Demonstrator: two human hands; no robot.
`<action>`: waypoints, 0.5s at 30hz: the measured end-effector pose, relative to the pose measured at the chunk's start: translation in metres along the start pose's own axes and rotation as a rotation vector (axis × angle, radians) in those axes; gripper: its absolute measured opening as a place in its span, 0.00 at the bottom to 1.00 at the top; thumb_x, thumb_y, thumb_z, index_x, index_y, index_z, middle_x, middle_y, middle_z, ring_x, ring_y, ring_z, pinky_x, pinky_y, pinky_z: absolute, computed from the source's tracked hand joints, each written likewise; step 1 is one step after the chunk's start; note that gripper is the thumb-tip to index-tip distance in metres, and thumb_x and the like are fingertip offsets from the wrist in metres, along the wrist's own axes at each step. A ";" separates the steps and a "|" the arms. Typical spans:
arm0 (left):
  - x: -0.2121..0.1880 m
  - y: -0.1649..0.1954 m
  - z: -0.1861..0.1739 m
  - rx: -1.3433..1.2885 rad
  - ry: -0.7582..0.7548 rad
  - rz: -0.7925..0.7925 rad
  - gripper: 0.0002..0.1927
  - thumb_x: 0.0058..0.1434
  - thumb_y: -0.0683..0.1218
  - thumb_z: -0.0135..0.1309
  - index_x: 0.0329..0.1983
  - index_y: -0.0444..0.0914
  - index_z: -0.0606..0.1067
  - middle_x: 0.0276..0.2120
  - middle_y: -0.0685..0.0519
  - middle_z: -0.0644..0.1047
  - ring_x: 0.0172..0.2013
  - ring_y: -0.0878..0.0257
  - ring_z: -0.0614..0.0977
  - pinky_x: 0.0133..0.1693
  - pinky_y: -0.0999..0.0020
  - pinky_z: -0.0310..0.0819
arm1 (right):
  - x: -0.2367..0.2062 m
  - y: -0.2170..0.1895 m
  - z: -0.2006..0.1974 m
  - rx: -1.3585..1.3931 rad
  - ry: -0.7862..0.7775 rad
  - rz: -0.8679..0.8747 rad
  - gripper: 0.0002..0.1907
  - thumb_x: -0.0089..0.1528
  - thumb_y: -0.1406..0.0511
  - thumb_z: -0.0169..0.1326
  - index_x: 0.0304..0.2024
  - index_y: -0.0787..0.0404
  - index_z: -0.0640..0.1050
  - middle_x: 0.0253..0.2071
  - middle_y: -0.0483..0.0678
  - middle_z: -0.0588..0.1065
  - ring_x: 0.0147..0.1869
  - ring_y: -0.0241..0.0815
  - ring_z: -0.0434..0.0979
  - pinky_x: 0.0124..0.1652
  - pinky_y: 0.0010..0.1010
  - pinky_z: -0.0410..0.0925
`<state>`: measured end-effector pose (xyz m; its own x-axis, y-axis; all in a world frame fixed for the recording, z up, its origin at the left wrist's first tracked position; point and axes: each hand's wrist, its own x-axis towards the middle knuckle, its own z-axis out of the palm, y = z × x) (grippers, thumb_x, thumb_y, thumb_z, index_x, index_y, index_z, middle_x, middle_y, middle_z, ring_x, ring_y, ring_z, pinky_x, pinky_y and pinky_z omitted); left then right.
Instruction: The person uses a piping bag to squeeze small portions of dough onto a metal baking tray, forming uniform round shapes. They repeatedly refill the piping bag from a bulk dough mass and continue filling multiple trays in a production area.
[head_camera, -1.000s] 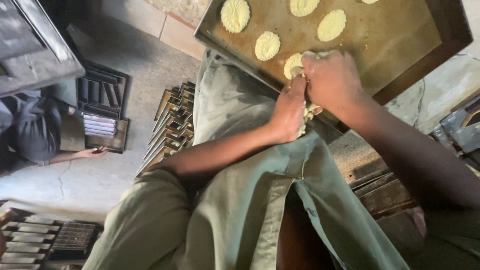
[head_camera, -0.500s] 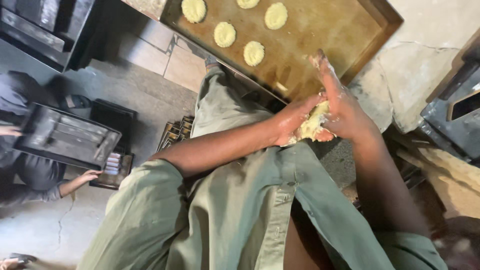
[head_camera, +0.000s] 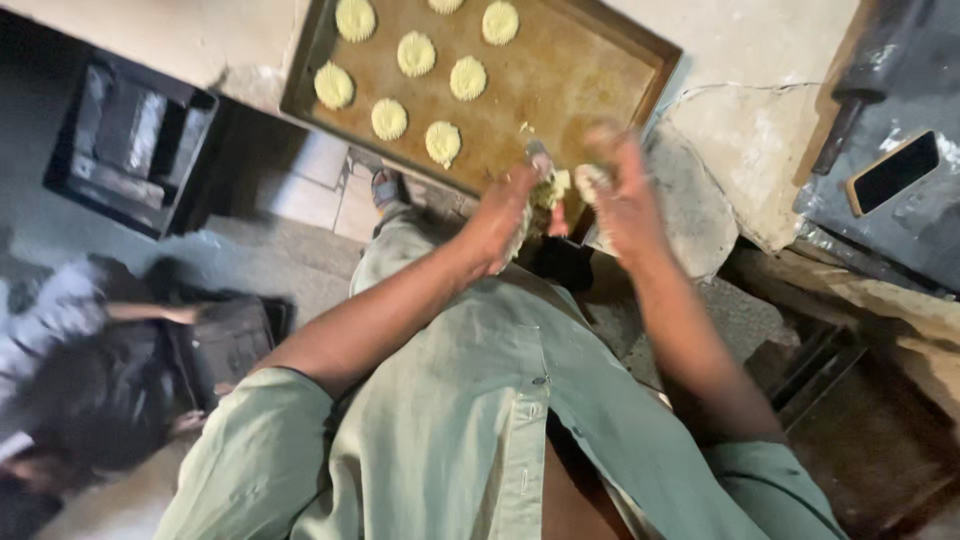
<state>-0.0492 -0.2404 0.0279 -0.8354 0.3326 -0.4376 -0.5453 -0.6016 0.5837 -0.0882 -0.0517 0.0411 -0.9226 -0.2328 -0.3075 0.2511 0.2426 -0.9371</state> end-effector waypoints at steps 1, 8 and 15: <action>-0.001 0.004 0.000 0.095 -0.010 0.069 0.20 0.72 0.58 0.45 0.45 0.35 0.71 0.28 0.48 0.77 0.26 0.59 0.80 0.32 0.64 0.78 | 0.004 0.013 0.009 -0.030 0.015 -0.011 0.32 0.66 0.64 0.53 0.72 0.64 0.64 0.72 0.61 0.66 0.79 0.56 0.65 0.72 0.48 0.61; -0.019 0.083 -0.079 0.233 0.022 -0.003 0.23 0.69 0.61 0.46 0.48 0.36 0.69 0.29 0.48 0.79 0.29 0.57 0.84 0.37 0.61 0.83 | 0.078 0.035 0.057 -0.899 0.350 -0.156 0.42 0.65 0.53 0.62 0.73 0.67 0.59 0.72 0.75 0.57 0.77 0.74 0.48 0.71 0.59 0.49; -0.059 0.207 -0.209 0.193 0.192 0.220 0.26 0.68 0.65 0.51 0.49 0.37 0.67 0.33 0.46 0.77 0.35 0.52 0.83 0.41 0.57 0.81 | 0.087 -0.008 0.114 -0.951 0.257 0.062 0.56 0.59 0.45 0.67 0.77 0.65 0.57 0.77 0.74 0.47 0.82 0.72 0.32 0.75 0.63 0.36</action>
<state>-0.0980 -0.5360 0.0317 -0.9160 0.0569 -0.3972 -0.3724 -0.4892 0.7887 -0.1368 -0.1810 0.0036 -0.9795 -0.0096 -0.2010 0.0653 0.9296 -0.3627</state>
